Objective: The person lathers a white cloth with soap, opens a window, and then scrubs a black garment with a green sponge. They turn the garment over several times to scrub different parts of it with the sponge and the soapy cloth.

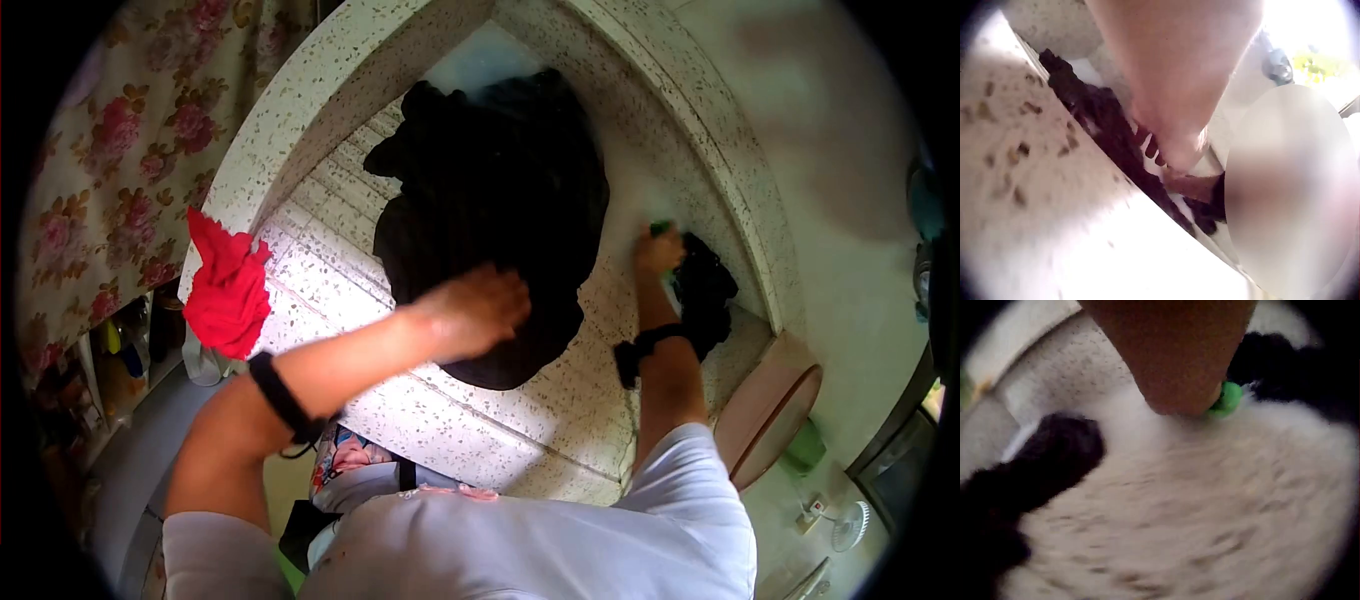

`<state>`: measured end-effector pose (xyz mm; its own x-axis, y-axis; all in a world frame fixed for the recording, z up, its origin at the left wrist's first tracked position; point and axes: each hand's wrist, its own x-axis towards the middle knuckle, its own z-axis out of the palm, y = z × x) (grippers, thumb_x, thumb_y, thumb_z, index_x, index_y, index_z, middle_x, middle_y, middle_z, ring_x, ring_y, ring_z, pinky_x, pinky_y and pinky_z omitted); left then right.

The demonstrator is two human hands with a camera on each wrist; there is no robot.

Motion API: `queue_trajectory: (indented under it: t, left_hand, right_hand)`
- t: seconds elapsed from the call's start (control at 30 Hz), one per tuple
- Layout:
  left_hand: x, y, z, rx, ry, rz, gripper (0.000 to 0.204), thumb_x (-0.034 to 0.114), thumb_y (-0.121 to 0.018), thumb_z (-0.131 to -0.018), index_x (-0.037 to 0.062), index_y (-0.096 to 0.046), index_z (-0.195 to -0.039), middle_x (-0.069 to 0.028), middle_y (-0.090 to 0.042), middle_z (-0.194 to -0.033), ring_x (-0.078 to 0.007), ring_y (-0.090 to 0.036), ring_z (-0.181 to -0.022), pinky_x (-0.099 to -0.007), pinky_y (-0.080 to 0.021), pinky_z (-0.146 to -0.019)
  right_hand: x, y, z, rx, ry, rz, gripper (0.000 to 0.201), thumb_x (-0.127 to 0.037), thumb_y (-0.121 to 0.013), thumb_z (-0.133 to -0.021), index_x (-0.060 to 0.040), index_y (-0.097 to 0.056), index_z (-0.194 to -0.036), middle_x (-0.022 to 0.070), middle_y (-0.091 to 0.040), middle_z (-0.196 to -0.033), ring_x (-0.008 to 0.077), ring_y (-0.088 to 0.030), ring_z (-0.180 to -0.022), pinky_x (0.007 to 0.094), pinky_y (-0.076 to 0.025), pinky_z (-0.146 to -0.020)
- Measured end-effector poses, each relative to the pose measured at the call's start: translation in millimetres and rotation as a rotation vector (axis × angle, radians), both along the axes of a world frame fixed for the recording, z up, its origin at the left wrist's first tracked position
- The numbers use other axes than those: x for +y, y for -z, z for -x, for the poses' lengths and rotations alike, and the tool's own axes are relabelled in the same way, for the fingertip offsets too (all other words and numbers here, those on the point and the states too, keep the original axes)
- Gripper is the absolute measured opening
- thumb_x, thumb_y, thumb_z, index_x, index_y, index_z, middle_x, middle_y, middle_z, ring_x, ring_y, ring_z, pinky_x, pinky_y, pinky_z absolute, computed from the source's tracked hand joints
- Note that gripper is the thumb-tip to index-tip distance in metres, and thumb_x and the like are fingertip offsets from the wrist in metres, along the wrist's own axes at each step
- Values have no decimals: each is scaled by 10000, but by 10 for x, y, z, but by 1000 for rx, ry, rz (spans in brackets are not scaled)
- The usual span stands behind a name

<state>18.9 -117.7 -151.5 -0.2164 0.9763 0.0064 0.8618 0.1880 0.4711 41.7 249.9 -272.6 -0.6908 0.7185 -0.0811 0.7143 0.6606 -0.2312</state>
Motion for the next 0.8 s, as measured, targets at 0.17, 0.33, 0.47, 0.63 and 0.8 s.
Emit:
queue_trajectory:
  t: [0.17, 0.33, 0.47, 0.63, 0.8]
  left_hand:
    - [-330, -412, 459, -46, -480, 789, 805, 625, -495, -788, 154, -304, -1413, -119, -202, -1490, -407, -212, -1336, -474, -263, -1062]
    - [-531, -617, 407, -26, -382, 735, 770, 630, -464, -799, 131, -372, -1379, -117, -259, -1468, -388, -213, -1337, -490, -191, -1088]
    - [-296, -239, -93, -46, -140, 399, 761, 649, -376, -825, 122, -383, -1375, -106, -255, -1474, -369, -127, -1371, -556, -70, -1087]
    - [-473, -653, -756, -173, 6, 300, 797, 664, -390, -803, 47, -457, -1303, -123, -389, -1392, -393, -266, -1312, -592, -157, -1053]
    - [-524, -712, -726, -263, 47, 247, 787, 664, -409, -799, 24, -516, -1244, -106, -420, -1372, -396, -318, -1287, -574, -190, -1052]
  right_hand:
    - [-1518, -733, 433, 244, -610, 682, 626, -389, -723, -738, 2, -530, -1187, 194, -531, -1185, 327, -485, -1121, 397, -394, -953]
    - [-1818, -730, 245, 245, -956, 536, 600, -335, -759, -703, -40, -554, -1182, 165, -566, -1114, 329, -520, -1026, 398, -416, -906]
    - [-1320, -863, -350, 175, -744, 550, 572, -303, -766, -699, -16, -579, -1158, 190, -599, -1048, 341, -533, -1007, 411, -433, -882]
    - [-1910, -1459, -941, 133, -780, 672, 619, -368, -756, -680, -29, -560, -1160, 207, -564, -1102, 362, -514, -1045, 418, -416, -920]
    - [-1890, -557, 426, 222, -658, 470, 628, -422, -725, -672, -14, -557, -1118, 221, -551, -1110, 386, -510, -1000, 446, -405, -903]
